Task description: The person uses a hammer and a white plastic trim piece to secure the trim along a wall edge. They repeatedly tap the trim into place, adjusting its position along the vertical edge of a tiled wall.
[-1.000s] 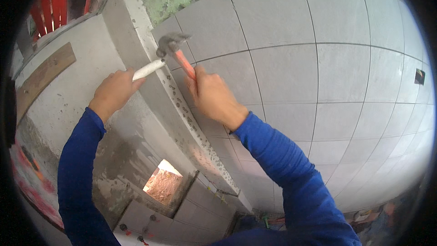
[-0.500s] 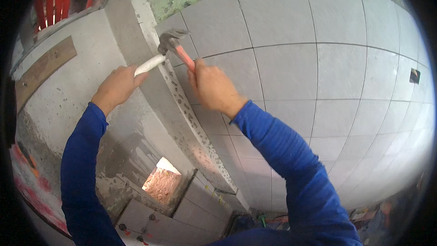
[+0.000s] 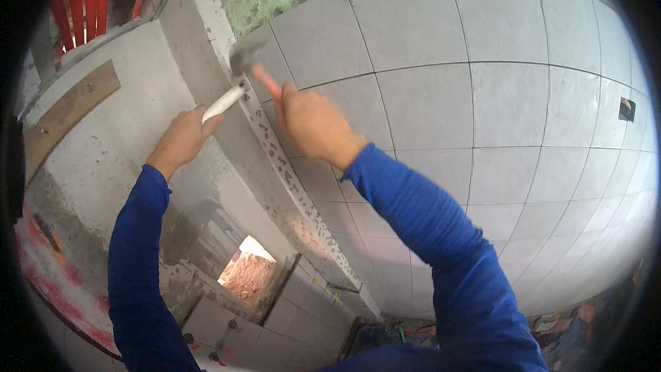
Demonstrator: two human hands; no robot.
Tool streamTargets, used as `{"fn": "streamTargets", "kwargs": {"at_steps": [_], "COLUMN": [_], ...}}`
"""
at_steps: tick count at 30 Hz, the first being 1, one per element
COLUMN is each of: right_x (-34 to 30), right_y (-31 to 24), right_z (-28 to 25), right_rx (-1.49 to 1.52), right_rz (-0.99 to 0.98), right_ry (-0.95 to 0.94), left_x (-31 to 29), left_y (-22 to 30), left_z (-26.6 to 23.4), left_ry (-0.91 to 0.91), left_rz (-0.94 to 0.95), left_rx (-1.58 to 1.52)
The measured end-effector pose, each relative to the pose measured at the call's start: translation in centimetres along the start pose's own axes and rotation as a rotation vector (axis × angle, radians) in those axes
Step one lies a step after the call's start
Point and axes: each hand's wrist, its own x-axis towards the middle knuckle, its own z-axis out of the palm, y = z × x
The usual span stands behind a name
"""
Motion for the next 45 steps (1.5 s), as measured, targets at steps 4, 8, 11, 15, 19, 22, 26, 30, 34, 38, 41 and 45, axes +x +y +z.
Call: {"fn": "streamTargets", "kwargs": {"at_steps": [4,8,11,15,19,22,26,30,34,38,41,45], "right_x": [0.5,0.4,0.2,0.4,1.1,1.1,1.0,1.9,2.3,2.2,2.4,2.5], "right_y": [0.0,-0.8,-1.6,-2.0,-0.9,0.2,0.6,0.3,0.1,0.1,0.0,-0.4], "right_z": [-0.4,-2.7,-3.9,-2.7,-0.3,0.2,0.0,0.0,-0.3,-0.3,0.1,0.0], "right_rx": [-0.004,0.101,0.145,0.27,0.112,0.082,0.141,-0.037,0.114,-0.014,0.073,-0.091], "right_rz": [-0.067,0.01,-0.063,0.0,0.013,0.015,-0.021,-0.011,-0.03,-0.055,0.008,0.023], "right_ry": [-0.087,-0.068,0.039,0.295,0.149,0.12,0.251,0.018,0.157,0.004,0.106,-0.066], "left_x": [-0.3,0.2,1.1,1.3,1.0,1.1,1.4,1.7,1.8,2.0,2.1,1.4], "left_y": [-0.5,-0.2,0.7,2.4,3.6,3.9,3.7,3.4,3.1,2.5,2.2,2.2], "left_z": [0.5,-0.4,-1.7,-3.4,-4.2,-4.2,-4.2,-4.3,-4.3,-4.3,-4.1,-3.9], "left_ry": [-0.133,0.06,0.135,0.121,0.116,0.115,0.111,0.091,0.078,0.048,0.038,0.051], "left_rz": [-0.117,-0.046,-0.031,-0.045,-0.037,-0.006,-0.004,-0.003,-0.006,-0.036,-0.042,-0.02], "left_rx": [-0.381,-0.296,-0.079,0.097,0.2,0.266,0.261,0.246,0.232,0.163,0.11,0.085]}}
